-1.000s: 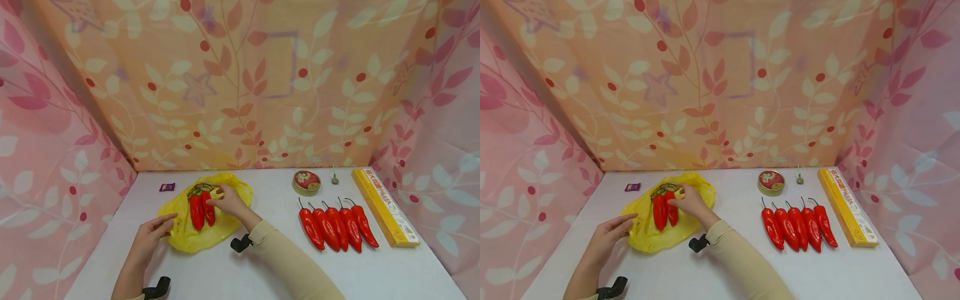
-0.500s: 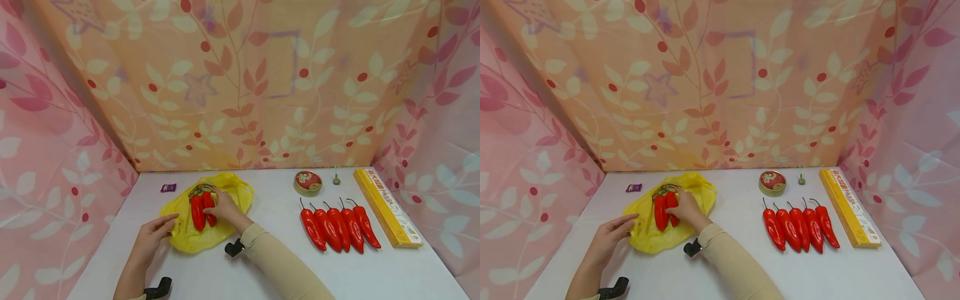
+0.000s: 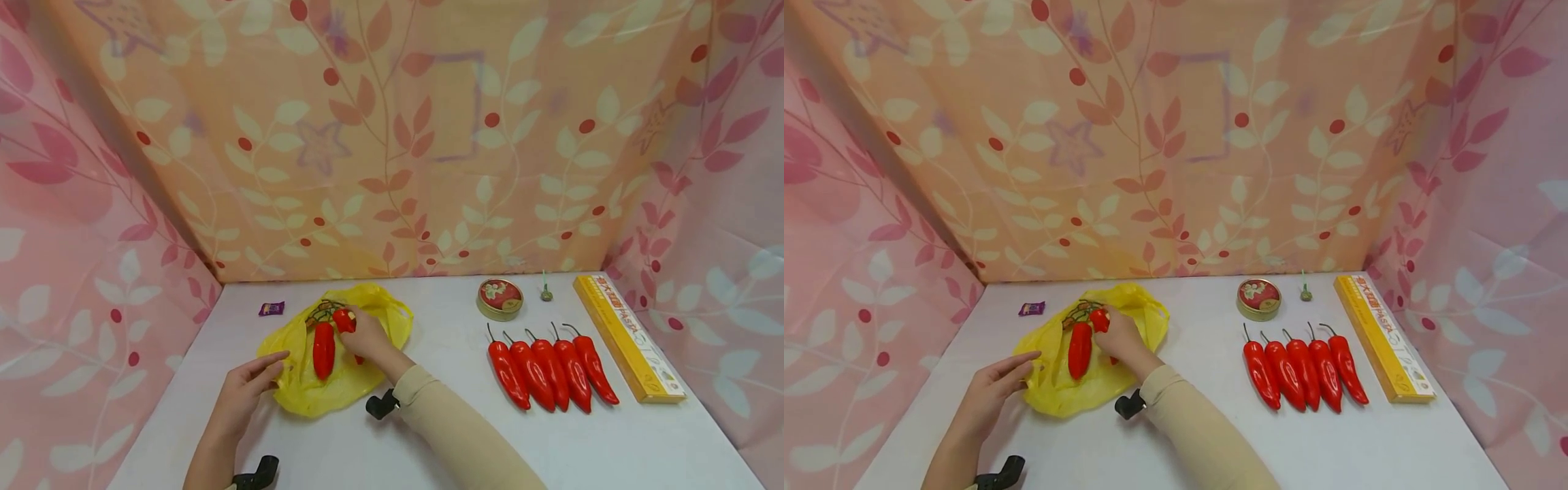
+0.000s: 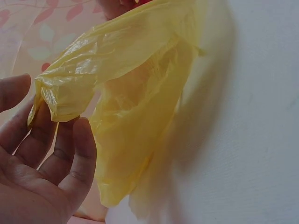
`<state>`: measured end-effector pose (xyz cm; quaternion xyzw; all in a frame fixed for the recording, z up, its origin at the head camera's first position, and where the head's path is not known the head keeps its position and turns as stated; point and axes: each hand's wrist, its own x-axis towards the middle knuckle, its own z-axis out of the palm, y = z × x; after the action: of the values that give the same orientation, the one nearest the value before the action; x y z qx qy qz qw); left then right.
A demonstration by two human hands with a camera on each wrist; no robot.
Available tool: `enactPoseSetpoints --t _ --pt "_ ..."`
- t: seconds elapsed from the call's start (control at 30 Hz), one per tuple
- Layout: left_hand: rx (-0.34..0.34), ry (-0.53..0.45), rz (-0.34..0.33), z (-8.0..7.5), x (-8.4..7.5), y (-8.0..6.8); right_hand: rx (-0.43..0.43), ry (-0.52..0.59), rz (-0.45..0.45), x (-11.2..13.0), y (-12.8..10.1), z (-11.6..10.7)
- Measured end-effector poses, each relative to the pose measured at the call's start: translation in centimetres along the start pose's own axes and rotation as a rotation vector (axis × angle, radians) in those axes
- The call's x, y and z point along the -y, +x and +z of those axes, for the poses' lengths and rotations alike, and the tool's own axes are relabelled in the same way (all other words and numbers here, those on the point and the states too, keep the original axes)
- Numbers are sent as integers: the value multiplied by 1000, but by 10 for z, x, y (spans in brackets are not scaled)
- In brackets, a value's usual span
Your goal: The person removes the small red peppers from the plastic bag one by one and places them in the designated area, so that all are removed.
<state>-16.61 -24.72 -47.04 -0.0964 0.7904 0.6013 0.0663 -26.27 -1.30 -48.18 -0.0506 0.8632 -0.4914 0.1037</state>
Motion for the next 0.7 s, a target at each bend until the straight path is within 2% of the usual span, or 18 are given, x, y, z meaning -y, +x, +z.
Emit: enactPoseSetpoints --t 0.23,0.47,0.63,0.7 --pt "7 -4 -1 -2 1 2 -29 126 -42 5 -5 -14" --pt "5 2 9 -1 1 2 42 311 -86 8 -16 -26" --pt "7 -4 7 -1 1 1 110 434 -28 10 -26 -34" --pt "6 -2 4 -2 1 0 124 431 -2 10 -32 -39"
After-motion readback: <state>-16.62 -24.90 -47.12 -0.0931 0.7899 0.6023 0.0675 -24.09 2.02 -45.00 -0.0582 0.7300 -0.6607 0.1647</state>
